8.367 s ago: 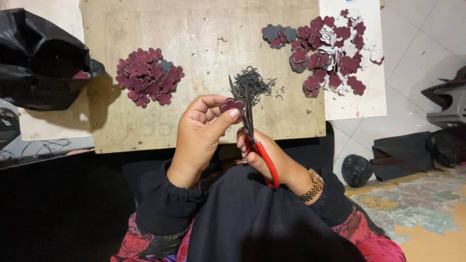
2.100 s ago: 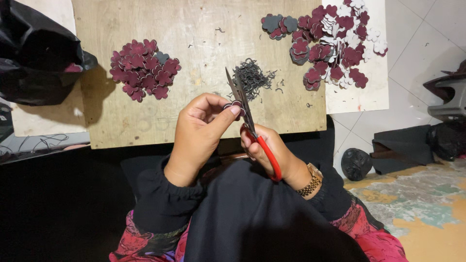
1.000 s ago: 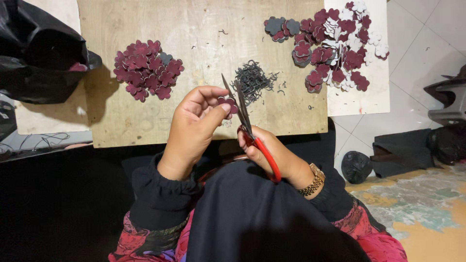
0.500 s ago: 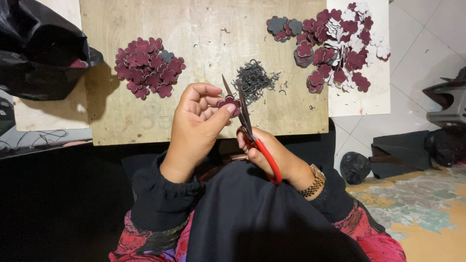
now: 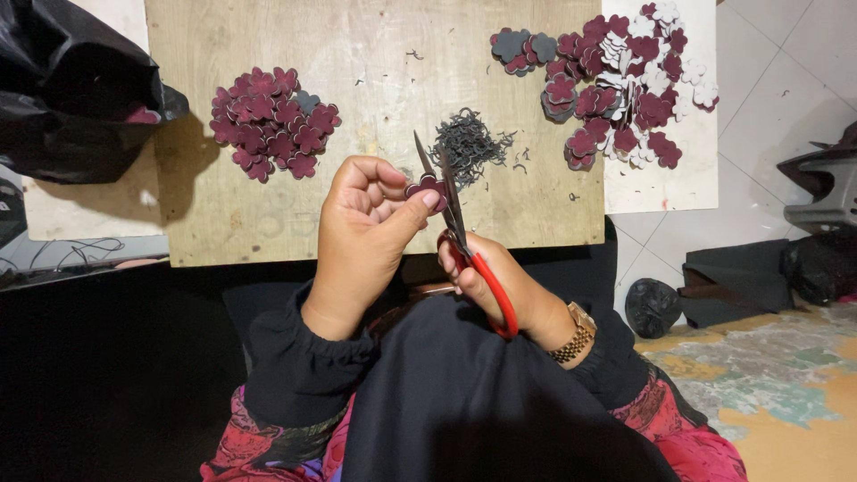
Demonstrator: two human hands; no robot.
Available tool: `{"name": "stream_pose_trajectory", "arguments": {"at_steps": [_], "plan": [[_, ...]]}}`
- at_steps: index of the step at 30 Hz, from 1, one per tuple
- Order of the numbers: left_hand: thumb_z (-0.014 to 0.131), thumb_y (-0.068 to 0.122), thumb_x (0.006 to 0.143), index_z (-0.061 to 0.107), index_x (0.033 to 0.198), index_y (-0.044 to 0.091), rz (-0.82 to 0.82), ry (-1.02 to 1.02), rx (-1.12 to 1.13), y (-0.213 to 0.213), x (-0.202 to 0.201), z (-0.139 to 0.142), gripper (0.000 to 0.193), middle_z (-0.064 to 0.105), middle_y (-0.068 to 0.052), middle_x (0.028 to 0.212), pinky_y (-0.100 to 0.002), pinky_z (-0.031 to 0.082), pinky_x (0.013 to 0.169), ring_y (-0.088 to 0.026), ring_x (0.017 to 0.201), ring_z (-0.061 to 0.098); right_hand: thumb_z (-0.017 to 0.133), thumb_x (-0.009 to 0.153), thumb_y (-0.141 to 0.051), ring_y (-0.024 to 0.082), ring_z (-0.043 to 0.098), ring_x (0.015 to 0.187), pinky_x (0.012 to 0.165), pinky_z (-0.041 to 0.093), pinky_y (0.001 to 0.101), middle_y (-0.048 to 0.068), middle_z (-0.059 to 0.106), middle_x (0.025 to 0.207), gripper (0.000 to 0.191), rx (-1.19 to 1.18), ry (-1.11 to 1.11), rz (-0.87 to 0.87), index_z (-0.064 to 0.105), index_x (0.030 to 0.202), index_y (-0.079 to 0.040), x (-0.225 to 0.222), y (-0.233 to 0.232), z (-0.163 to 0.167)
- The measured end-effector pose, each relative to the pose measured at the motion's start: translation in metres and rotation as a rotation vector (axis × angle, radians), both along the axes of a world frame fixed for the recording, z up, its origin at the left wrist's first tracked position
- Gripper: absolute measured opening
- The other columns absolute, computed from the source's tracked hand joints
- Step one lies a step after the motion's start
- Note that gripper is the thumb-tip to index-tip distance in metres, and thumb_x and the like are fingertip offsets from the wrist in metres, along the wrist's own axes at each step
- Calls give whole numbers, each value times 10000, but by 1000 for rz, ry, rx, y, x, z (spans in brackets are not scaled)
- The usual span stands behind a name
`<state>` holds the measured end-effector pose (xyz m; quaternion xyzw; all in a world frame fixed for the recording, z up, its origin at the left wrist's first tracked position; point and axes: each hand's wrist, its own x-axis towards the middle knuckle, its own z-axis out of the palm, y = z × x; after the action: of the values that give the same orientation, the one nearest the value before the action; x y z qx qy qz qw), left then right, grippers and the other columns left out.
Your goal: The person sits at a workbench and trims the edges of small fabric flower-shaped cutouts with red-handled scissors, working one piece at a time. Trimmed pieces are placed on a pile to the left, and cut scraps accumulate on the board in front of them.
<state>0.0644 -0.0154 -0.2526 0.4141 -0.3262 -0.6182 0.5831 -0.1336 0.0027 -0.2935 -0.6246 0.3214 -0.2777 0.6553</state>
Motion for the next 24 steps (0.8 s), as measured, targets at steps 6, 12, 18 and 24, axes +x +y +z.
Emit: {"name": "stream_pose_trajectory", "arguments": {"at_steps": [6, 12, 18, 24], "plan": [[700, -84, 935, 478, 1092, 31, -29, 18, 16, -1, 4, 3, 296, 686, -104, 986, -247, 601, 823, -131, 914, 719, 520, 907, -812, 55, 468, 712, 643, 447, 211, -41, 478, 836, 733, 91, -38, -9, 505, 971, -82, -1, 2, 0], [742, -57, 925, 476, 1105, 43, -75, -95, 20, -3, 12, 8, 336, 701, -93, 948, -209, 537, 673, -89, 807, 669, 532, 906, -807, 36, 448, 740, 650, 422, 198, -57, 474, 836, 715, 48, -12, 9, 511, 958, -94, -7, 1, -1], [754, -28, 896, 463, 1106, 58, -113, -143, 76, -5, 19, 13, 369, 715, -91, 936, -187, 503, 604, -73, 779, 675, 600, 889, -764, 40, 420, 700, 605, 394, 204, -61, 456, 785, 678, 151, -5, -2, 517, 921, -92, -7, 3, -8], [762, -27, 904, 475, 1101, 52, -126, -148, 56, -6, 20, 8, 357, 713, -88, 930, -178, 496, 607, -67, 770, 669, 593, 908, -764, 56, 456, 720, 642, 441, 213, -47, 480, 821, 685, 139, -41, 49, 516, 960, -85, -7, 1, -8]]}}
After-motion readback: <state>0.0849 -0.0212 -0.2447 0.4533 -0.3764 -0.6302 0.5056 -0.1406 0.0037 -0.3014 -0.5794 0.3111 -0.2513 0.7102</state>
